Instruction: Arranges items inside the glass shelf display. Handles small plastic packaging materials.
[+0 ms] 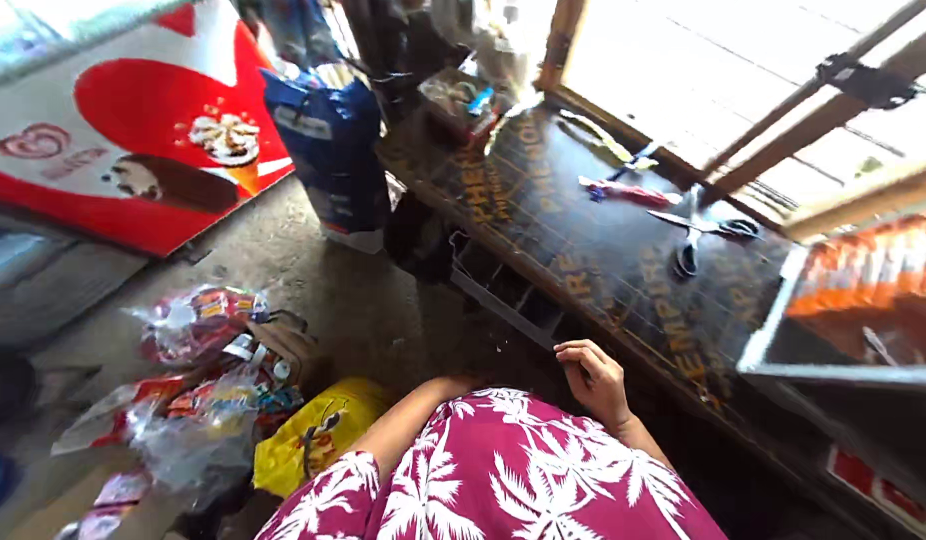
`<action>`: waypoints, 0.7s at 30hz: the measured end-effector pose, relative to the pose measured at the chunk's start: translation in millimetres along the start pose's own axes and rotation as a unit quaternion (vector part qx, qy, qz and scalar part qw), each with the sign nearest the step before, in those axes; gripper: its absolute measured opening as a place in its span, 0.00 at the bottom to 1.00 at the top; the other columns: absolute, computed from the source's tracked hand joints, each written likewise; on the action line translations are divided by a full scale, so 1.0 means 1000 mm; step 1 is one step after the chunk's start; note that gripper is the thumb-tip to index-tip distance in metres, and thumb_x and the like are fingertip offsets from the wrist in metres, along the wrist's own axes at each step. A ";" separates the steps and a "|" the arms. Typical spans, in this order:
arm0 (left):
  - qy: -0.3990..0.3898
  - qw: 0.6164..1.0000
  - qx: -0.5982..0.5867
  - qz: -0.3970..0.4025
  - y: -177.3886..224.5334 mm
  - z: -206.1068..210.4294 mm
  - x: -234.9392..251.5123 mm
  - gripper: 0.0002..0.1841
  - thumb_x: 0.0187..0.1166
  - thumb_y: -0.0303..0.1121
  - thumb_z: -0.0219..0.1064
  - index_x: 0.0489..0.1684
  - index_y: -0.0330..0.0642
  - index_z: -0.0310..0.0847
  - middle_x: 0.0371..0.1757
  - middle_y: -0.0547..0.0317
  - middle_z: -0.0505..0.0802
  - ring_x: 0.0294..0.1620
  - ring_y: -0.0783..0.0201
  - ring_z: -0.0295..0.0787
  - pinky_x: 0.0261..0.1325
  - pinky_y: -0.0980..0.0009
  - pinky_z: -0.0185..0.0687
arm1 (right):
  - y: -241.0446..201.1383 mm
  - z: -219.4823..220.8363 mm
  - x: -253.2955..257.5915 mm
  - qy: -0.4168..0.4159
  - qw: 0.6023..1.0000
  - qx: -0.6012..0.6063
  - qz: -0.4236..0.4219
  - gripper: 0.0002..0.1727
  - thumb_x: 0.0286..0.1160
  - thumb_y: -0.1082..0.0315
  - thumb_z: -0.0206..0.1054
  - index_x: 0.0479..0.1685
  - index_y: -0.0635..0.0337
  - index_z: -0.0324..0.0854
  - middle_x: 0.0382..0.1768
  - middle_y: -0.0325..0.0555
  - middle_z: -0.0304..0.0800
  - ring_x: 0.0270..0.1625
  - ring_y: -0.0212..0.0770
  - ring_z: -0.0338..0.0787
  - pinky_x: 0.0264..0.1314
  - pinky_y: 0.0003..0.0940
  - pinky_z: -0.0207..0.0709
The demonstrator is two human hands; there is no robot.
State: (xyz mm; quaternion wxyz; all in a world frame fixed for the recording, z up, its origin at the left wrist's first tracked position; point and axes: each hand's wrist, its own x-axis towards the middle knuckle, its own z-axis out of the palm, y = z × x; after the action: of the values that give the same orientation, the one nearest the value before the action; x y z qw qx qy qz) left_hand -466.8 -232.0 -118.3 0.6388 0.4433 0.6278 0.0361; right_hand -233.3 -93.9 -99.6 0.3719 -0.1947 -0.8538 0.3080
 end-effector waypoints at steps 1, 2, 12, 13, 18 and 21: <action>0.023 1.000 -0.013 -0.001 -0.015 -0.003 0.003 0.29 0.94 0.48 0.48 0.76 0.31 0.75 0.77 0.32 0.81 0.82 0.39 0.73 0.85 0.41 0.60 | -0.001 0.012 0.013 -0.019 1.000 0.015 -0.010 0.09 0.80 0.73 0.61 0.38 0.63 0.87 0.46 0.49 0.95 0.53 0.34 0.93 0.60 0.24 0.86; 0.045 0.999 -0.027 0.000 -0.029 -0.005 0.004 0.28 0.94 0.47 0.48 0.77 0.31 0.75 0.77 0.32 0.81 0.82 0.38 0.73 0.85 0.40 0.59 | -0.002 0.023 0.023 -0.042 0.999 0.027 -0.022 0.09 0.80 0.73 0.60 0.38 0.61 0.87 0.46 0.49 0.95 0.53 0.35 0.94 0.59 0.26 0.86; 0.185 0.957 -0.181 -0.128 -0.180 0.048 0.041 0.24 0.92 0.47 0.53 0.71 0.37 0.81 0.68 0.37 0.88 0.74 0.43 0.83 0.80 0.41 0.69 | 0.000 0.013 0.221 -0.175 0.977 -0.113 -0.042 0.12 0.80 0.71 0.62 0.53 0.64 0.89 0.62 0.53 0.91 0.62 0.48 0.92 0.63 0.47 0.88; 0.191 0.955 -0.179 -0.141 -0.188 0.054 0.042 0.24 0.92 0.47 0.54 0.70 0.37 0.82 0.68 0.37 0.88 0.73 0.43 0.83 0.79 0.41 0.70 | 0.011 0.010 0.253 -0.178 0.976 -0.127 -0.009 0.13 0.82 0.72 0.60 0.57 0.65 0.88 0.67 0.55 0.87 0.62 0.49 0.91 0.61 0.48 0.87; 0.207 0.957 -0.146 -0.143 -0.206 0.079 0.045 0.23 0.90 0.44 0.59 0.72 0.38 0.81 0.67 0.39 0.89 0.71 0.43 0.85 0.77 0.42 0.74 | 0.075 0.033 0.365 -0.201 0.941 -0.231 0.144 0.22 0.81 0.77 0.56 0.73 0.59 0.80 0.75 0.59 0.79 0.71 0.62 0.85 0.68 0.65 0.79; 0.210 0.959 -0.143 -0.128 -0.243 0.105 0.071 0.22 0.89 0.46 0.59 0.75 0.48 0.79 0.67 0.49 0.91 0.70 0.52 0.86 0.76 0.48 0.77 | 0.109 0.055 0.386 -0.203 0.926 -0.266 0.175 0.27 0.77 0.77 0.60 0.75 0.48 0.80 0.78 0.58 0.76 0.67 0.63 0.87 0.61 0.68 0.82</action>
State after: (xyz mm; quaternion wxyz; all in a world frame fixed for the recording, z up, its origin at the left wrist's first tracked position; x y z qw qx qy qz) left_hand -488.2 -391.1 -340.8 0.5484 0.2452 0.7879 0.1356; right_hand -513.4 182.2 -2.7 0.0657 -0.3661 -0.9139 0.1627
